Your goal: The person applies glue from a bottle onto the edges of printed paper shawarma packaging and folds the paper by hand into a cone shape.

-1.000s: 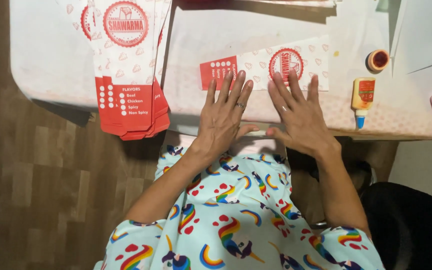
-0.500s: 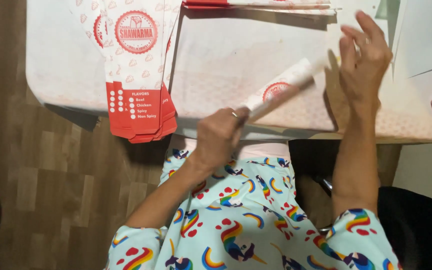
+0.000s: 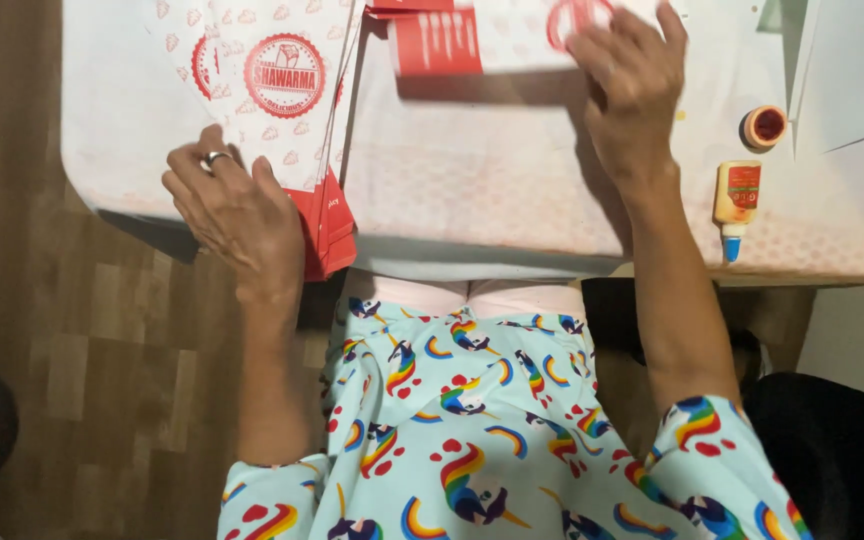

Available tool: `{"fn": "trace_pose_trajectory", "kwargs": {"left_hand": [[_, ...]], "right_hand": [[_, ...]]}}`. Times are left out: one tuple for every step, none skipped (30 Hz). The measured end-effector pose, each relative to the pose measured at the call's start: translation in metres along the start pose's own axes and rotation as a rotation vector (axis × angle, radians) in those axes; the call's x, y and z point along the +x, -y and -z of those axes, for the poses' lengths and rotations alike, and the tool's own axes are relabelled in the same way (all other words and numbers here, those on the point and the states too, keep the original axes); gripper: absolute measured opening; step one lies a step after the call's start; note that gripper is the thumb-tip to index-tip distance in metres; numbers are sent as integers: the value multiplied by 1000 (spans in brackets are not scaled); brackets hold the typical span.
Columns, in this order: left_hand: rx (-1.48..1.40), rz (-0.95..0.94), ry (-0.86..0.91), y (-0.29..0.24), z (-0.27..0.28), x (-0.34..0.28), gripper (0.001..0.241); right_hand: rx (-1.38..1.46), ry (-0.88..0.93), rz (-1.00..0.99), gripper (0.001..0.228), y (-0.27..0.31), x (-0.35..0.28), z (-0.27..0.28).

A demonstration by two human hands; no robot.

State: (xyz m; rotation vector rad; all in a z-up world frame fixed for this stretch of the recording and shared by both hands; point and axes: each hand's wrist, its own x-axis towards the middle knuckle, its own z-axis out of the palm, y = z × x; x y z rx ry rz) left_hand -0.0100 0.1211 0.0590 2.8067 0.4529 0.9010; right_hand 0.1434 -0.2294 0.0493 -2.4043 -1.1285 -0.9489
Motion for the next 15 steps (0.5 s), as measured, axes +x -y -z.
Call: {"fn": "trace_pose_trajectory", "kwargs": {"left_hand": [[2, -31, -43, -6, 3, 1, 22], [3, -25, -35, -12, -4, -1, 22], [-197, -150, -50, -20, -10, -4, 11], [-401, -279, -69, -28, -18, -5, 13], [-404, -279, -65, -43, -26, -11, 13], [-478, -393, -29, -59, -34, -16, 9], [-553, -507, 6, -75, -42, -21, 13], [-556, -512, 5, -85, -43, -23, 13], [-628, -610, 128, -95, -44, -26, 17], [-698, -705, 255, -104, -45, -29, 25], [-699, -708, 256, -109, -47, -26, 25], [-647, -735, 239, -114, -50, -23, 24], [-594, -761, 222, -119, -52, -21, 24], [-596, -765, 223, -119, -57, -21, 24], [-589, -758, 220, -118, -62, -21, 16]], "right_hand": [[-11, 8, -48, 36, 6, -16, 8], [-6, 17, -49, 36, 19, -28, 18], [25, 89, -86, 37, 31, -40, 29], [50, 157, -125, 40, 43, -52, 40], [49, 161, -128, 40, 40, -67, 43], [108, 188, -171, 32, 38, -81, 46], [168, 216, -215, 32, 35, -95, 50], [164, 213, -218, 32, 29, -98, 67], [153, 145, -363, 23, 24, -101, 83], [144, 76, -506, 20, 19, -105, 100], [142, 74, -508, 20, 5, -116, 111], [-140, 265, -676, 32, -7, -127, 121], [-428, 455, -833, 54, -20, -138, 132], [-430, 453, -837, 54, -27, -146, 135], [-257, 467, -910, 56, -34, -153, 137]]}}
